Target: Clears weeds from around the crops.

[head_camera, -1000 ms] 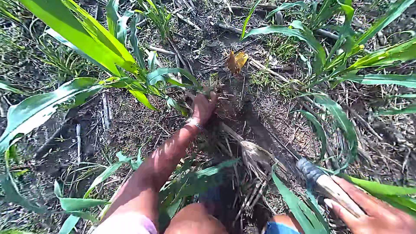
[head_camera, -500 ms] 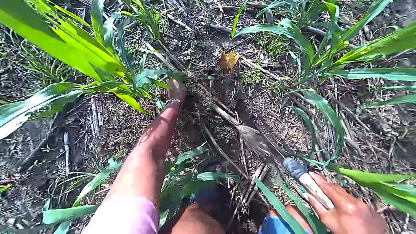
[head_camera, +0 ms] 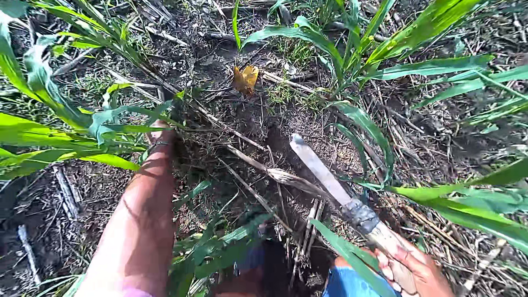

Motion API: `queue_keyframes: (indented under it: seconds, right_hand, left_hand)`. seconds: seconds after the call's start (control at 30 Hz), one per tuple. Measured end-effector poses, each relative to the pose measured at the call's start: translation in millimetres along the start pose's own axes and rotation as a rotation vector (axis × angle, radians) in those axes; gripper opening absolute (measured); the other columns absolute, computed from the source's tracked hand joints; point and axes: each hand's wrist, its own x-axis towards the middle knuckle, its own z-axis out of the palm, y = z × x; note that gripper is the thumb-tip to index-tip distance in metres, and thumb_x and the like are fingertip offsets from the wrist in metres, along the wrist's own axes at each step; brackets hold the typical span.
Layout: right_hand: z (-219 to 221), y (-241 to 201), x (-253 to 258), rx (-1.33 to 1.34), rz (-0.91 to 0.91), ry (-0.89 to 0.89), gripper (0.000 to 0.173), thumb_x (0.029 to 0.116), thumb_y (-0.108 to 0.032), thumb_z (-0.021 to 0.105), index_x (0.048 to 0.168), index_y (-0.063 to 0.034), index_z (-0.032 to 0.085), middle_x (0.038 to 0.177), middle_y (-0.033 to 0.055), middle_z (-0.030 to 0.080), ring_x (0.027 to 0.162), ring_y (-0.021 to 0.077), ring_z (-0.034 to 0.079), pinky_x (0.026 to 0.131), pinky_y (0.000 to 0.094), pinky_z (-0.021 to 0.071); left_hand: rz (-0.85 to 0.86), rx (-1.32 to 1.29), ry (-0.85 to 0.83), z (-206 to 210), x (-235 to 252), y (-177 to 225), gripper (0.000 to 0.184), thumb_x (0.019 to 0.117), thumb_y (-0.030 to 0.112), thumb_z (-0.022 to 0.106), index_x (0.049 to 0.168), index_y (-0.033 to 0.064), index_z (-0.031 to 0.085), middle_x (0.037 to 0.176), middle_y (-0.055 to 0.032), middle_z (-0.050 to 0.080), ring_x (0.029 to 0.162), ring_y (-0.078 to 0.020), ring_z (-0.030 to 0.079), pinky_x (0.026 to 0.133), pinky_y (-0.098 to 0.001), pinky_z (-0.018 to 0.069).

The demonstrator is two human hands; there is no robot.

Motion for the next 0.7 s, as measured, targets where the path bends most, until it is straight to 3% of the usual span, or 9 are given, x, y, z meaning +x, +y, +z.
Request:
queue_keyframes:
  seconds: [0.13, 0.27, 0.37, 0.4, 0.43, 0.5, 0.6, 0.67, 0.7]
  right_hand:
    - [78.0, -25.3, 95.4, 0.026, 0.111, 0.028, 0.031, 0.1091, -0.020, 0.044, 0.133, -0.0045, 0.056, 0.067, 0.0065, 0.061, 0.044, 0.0103, 0.054, 0.035, 0.0230, 0.0428]
    - [100.0, -1.4, 150.4, -0.104, -0.021, -0.009, 0.038, 0.1056, -0.016, 0.056, 0.141, -0.0001, 0.052, 0.068, 0.0086, 0.062, 0.046, 0.0137, 0.057, 0.039, 0.0269, 0.0472]
    - [95.9, 17.3, 145.2, -0.461, -0.443, 0.015, 0.054, 0.0885, -0.007, 0.073, 0.137, 0.0092, 0.056, 0.092, 0.0110, 0.072, 0.065, 0.0140, 0.068, 0.059, 0.0300, 0.0597]
    - [93.7, 18.1, 137.9, -0.702, -0.620, 0.032, 0.057, 0.0856, -0.014, 0.077, 0.136, 0.0079, 0.060, 0.109, 0.0164, 0.074, 0.083, 0.0198, 0.073, 0.075, 0.0369, 0.0619]
    - [88.1, 16.6, 132.3, -0.936, -0.820, 0.056, 0.058, 0.0835, -0.020, 0.076, 0.134, 0.0057, 0.064, 0.113, 0.0216, 0.074, 0.093, 0.0301, 0.076, 0.082, 0.0483, 0.0609]
    - [72.0, -0.3, 121.2, -1.227, -1.098, 0.075, 0.055, 0.0826, -0.027, 0.073, 0.131, -0.0012, 0.069, 0.097, 0.0227, 0.074, 0.077, 0.0390, 0.074, 0.066, 0.0572, 0.0589]
    - [53.2, -15.7, 90.1, -1.307, -1.072, 0.002, 0.055, 0.0836, -0.030, 0.072, 0.131, -0.0036, 0.069, 0.095, 0.0194, 0.075, 0.074, 0.0362, 0.074, 0.064, 0.0555, 0.0596]
    - [47.6, -17.5, 66.1, -1.137, -0.796, -0.043, 0.057, 0.0844, -0.030, 0.074, 0.134, -0.0027, 0.067, 0.112, 0.0152, 0.076, 0.096, 0.0265, 0.076, 0.085, 0.0473, 0.0612]
    - [45.5, -17.0, 54.8, -0.961, -0.626, -0.039, 0.057, 0.0840, -0.027, 0.075, 0.134, -0.0018, 0.066, 0.114, 0.0101, 0.076, 0.097, 0.0159, 0.074, 0.087, 0.0354, 0.0606]
  left_hand:
    - [0.043, -0.020, -0.025, -7.3, -12.2, 10.9, 0.058, 0.1098, 0.036, 0.047, 0.131, -0.0167, 0.056, 0.134, -0.0415, 0.056, 0.133, -0.0560, 0.051, 0.111, -0.0712, 0.0355]
    - [0.215, 0.234, -0.157, -40.2, -44.9, 37.4, 0.047, 0.1074, 0.032, 0.055, 0.116, -0.0134, 0.065, 0.120, -0.0401, 0.064, 0.120, -0.0587, 0.059, 0.098, -0.0772, 0.0406]
    - [0.378, 0.465, -0.138, -55.6, -97.0, 83.5, 0.026, 0.1020, 0.013, 0.061, 0.105, -0.0117, 0.067, 0.107, -0.0378, 0.067, 0.106, -0.0586, 0.064, 0.086, -0.0758, 0.0481]
    - [0.464, 0.517, -0.111, -53.7, -110.2, 97.9, 0.024, 0.1008, 0.010, 0.061, 0.098, -0.0125, 0.067, 0.101, -0.0367, 0.067, 0.101, -0.0571, 0.066, 0.082, -0.0730, 0.0503]
    - [0.603, 0.521, -0.077, -45.7, -117.3, 108.2, 0.023, 0.0999, 0.011, 0.063, 0.094, -0.0108, 0.067, 0.096, -0.0333, 0.068, 0.100, -0.0538, 0.067, 0.082, -0.0690, 0.0509]
    - [0.873, 0.447, -0.011, -15.0, -111.5, 132.5, 0.023, 0.0886, 0.023, 0.076, 0.089, 0.0002, 0.073, 0.100, -0.0217, 0.072, 0.109, -0.0441, 0.065, 0.089, -0.0621, 0.0498]
    - [1.093, 0.303, -0.013, 38.4, -98.3, 181.4, 0.044, 0.0822, 0.024, 0.081, 0.118, 0.0007, 0.070, 0.140, -0.0245, 0.057, 0.131, -0.0476, 0.054, 0.088, -0.0652, 0.0529]
    - [0.994, 0.276, -0.089, 66.8, -90.1, 214.1, 0.060, 0.0892, 0.014, 0.075, 0.146, 0.0101, 0.056, 0.165, -0.0187, 0.035, 0.137, -0.0512, 0.048, 0.082, -0.0673, 0.0561]
    - [0.896, 0.284, -0.107, 78.9, -85.4, 226.4, 0.070, 0.0914, 0.010, 0.071, 0.156, 0.0182, 0.046, 0.169, -0.0180, 0.028, 0.136, -0.0556, 0.047, 0.079, -0.0694, 0.0561]
